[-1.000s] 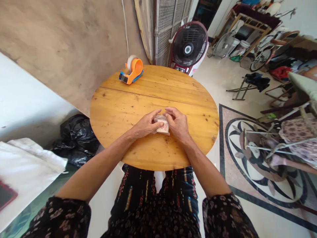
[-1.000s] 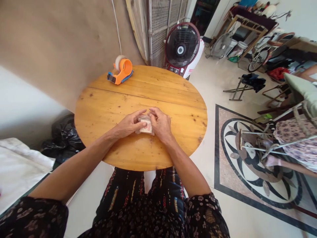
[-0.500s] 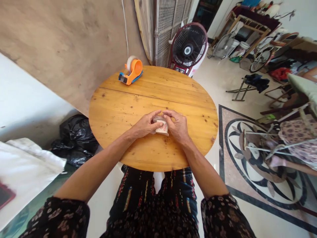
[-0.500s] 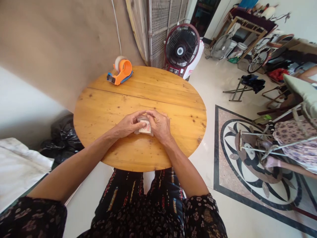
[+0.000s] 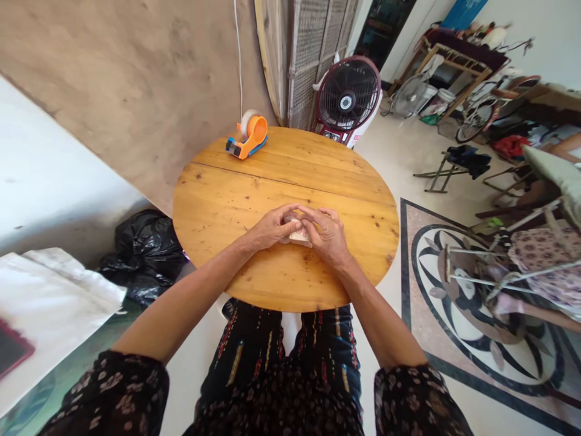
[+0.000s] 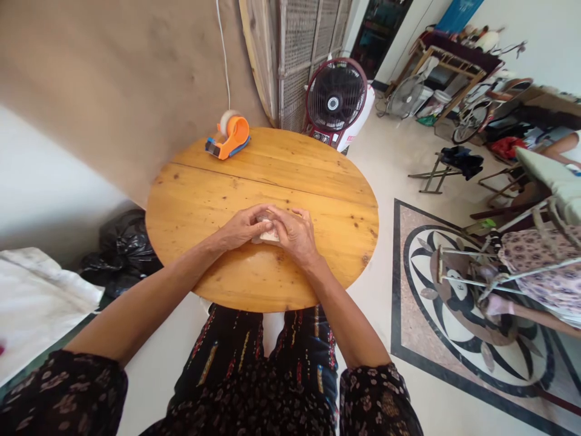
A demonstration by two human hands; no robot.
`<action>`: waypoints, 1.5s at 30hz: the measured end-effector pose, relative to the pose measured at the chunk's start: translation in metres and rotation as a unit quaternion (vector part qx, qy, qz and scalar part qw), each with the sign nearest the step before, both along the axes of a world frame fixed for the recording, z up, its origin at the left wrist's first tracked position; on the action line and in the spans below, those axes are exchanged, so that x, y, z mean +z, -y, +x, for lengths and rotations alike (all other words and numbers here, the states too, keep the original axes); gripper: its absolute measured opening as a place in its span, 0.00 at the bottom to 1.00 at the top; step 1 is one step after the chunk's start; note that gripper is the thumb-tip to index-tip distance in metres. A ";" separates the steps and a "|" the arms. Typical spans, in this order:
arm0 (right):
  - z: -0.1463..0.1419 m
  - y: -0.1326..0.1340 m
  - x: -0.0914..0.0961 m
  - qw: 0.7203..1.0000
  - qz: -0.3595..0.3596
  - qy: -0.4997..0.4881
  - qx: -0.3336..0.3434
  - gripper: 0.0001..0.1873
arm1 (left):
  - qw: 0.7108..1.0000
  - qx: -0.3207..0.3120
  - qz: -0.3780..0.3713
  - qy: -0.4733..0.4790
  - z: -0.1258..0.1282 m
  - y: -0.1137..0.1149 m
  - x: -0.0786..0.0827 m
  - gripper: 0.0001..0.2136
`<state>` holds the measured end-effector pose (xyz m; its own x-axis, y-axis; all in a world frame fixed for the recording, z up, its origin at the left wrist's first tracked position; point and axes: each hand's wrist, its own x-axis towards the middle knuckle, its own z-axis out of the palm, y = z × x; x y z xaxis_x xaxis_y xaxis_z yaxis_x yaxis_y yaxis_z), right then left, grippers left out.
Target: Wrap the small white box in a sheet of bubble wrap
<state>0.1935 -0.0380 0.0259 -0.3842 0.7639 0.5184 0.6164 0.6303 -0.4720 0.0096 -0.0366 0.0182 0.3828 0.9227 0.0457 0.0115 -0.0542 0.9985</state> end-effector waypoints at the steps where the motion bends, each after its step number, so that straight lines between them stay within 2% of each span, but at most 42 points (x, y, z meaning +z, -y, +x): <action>1: 0.001 0.001 -0.001 1.000 0.000 0.011 -0.001 0.18 | 1.000 0.005 -0.003 0.002 0.000 0.000 -0.002 0.30; 8: 0.002 0.011 -0.007 0.998 0.048 0.026 -0.006 0.20 | 1.000 0.003 0.002 0.027 0.001 -0.002 -0.009 0.29; 15: 0.009 0.017 -0.009 0.994 0.078 0.070 0.007 0.20 | 1.000 0.001 0.009 -0.011 -0.003 -0.004 -0.010 0.33; 21: 0.015 0.021 -0.006 0.989 0.097 0.106 0.032 0.19 | 0.999 0.014 0.020 -0.025 -0.004 -0.003 -0.008 0.30; 28: 0.027 0.055 -0.005 0.976 0.098 0.143 0.133 0.22 | 1.000 0.012 -0.017 -0.008 -0.004 0.001 -0.006 0.33; 31: 0.034 0.066 -0.005 0.987 0.095 0.101 0.084 0.21 | 1.000 0.015 -0.010 -0.014 -0.004 0.001 -0.007 0.33; 34: 0.038 0.061 -0.006 0.998 0.049 0.033 -0.019 0.20 | 1.000 0.013 0.001 -0.022 -0.004 0.002 -0.006 0.33; 36: 0.037 0.051 -0.008 0.998 -0.017 -0.014 -0.055 0.25 | 0.999 0.016 0.010 -0.036 -0.005 0.003 -0.004 0.32; 40: 0.029 0.028 -0.017 0.987 -0.144 -0.061 -0.022 0.42 | 0.998 0.025 0.024 -0.047 -0.006 0.006 0.001 0.31; 45: 0.016 0.013 -0.024 0.977 -0.192 -0.087 0.014 0.49 | 0.999 0.022 0.022 -0.016 -0.010 0.009 0.006 0.32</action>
<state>0.2097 -0.0509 0.0016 -0.3401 0.9054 0.2539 0.4908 0.4013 -0.7734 -0.0009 -0.0453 0.0246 0.3435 0.9361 0.0750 0.0467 -0.0968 0.9942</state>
